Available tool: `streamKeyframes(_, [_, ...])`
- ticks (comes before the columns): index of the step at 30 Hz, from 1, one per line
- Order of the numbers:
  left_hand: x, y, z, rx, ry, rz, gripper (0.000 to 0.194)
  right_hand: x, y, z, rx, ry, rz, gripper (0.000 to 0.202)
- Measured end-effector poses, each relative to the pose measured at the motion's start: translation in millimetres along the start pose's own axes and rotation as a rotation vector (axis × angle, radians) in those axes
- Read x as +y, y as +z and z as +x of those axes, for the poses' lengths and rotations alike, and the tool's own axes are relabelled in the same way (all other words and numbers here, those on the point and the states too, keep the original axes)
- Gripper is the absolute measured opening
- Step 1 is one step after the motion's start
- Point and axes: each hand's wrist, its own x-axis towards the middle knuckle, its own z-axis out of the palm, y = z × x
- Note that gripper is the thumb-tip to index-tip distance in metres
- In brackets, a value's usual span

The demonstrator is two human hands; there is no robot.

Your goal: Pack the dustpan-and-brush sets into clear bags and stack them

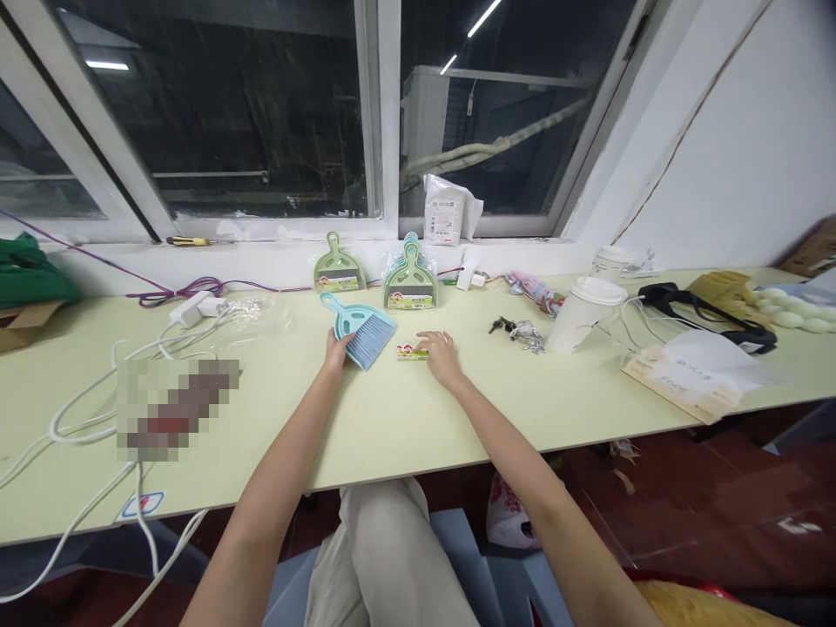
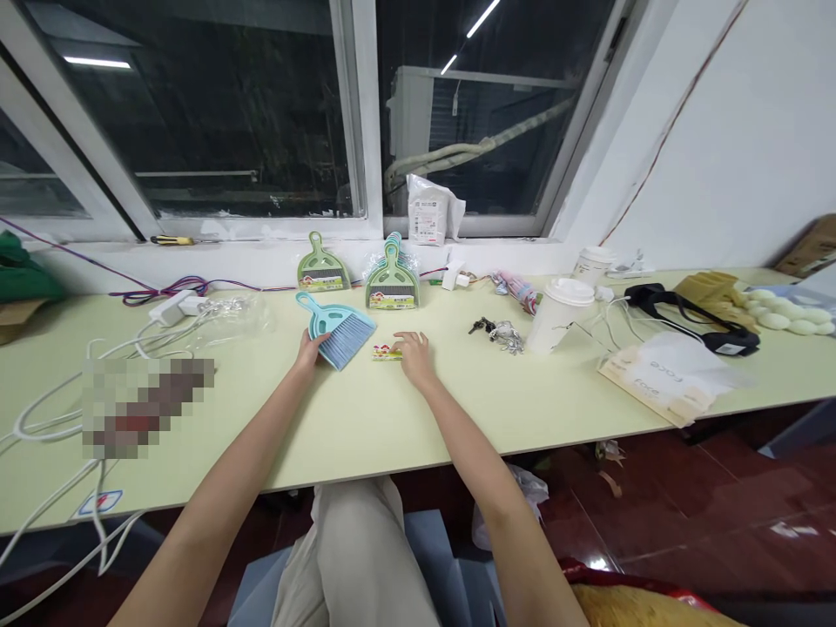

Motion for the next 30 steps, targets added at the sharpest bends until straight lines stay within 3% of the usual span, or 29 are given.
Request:
streamKeyframes(3, [1.0,-0.9,-0.9,0.009,-0.006,-0.003,0.037,-6.2,-2.9,-2.2,0.079,0.065,-0.039,0.045])
streamKeyframes(6, [0.6,-1.7,-1.2,0.006,-0.014,0.011,0.036,-12.6,0.0,-3.7,0.040,0.161,-0.050,0.032])
streamKeyframes(9, [-1.0,-1.9,-0.1,-0.004,-0.020,0.010,0.035,-17.0,6.2,-3.0,-0.078,0.098,0.001,0.030])
streamKeyframes(12, [-3.0,-1.6,1.4,-0.015,-0.024,0.006,0.037,-19.1,8.0,-1.5,-0.067,0.038,0.049,0.041])
streamKeyframes(15, [-3.8,-1.2,1.9,-0.011,-0.029,0.019,0.038,-18.5,5.9,-1.7,-0.011,0.078,0.017,0.042])
streamKeyframes(20, [-1.2,-0.3,-1.7,-0.014,-0.035,0.018,0.038,-11.4,8.7,-2.7,-0.117,0.122,0.068,0.033])
streamKeyframes(23, [0.5,2.6,-7.7,-0.029,-0.069,0.014,0.038,-5.8,9.7,2.1,-0.017,0.169,0.225,0.029])
streamKeyframes(26, [-0.8,10.7,-18.7,-0.061,-0.078,-0.009,0.040,-2.9,5.8,10.8,0.164,0.227,0.609,0.034])
streamKeyframes(28, [-3.0,19.3,-28.7,-0.070,-0.052,-0.056,0.043,-5.6,3.1,14.8,0.275,0.198,0.856,0.043])
streamKeyframes(30, [-5.5,29.1,-39.4,-0.103,-0.052,-0.127,0.047,-13.5,3.3,15.0,0.302,0.129,0.934,0.051])
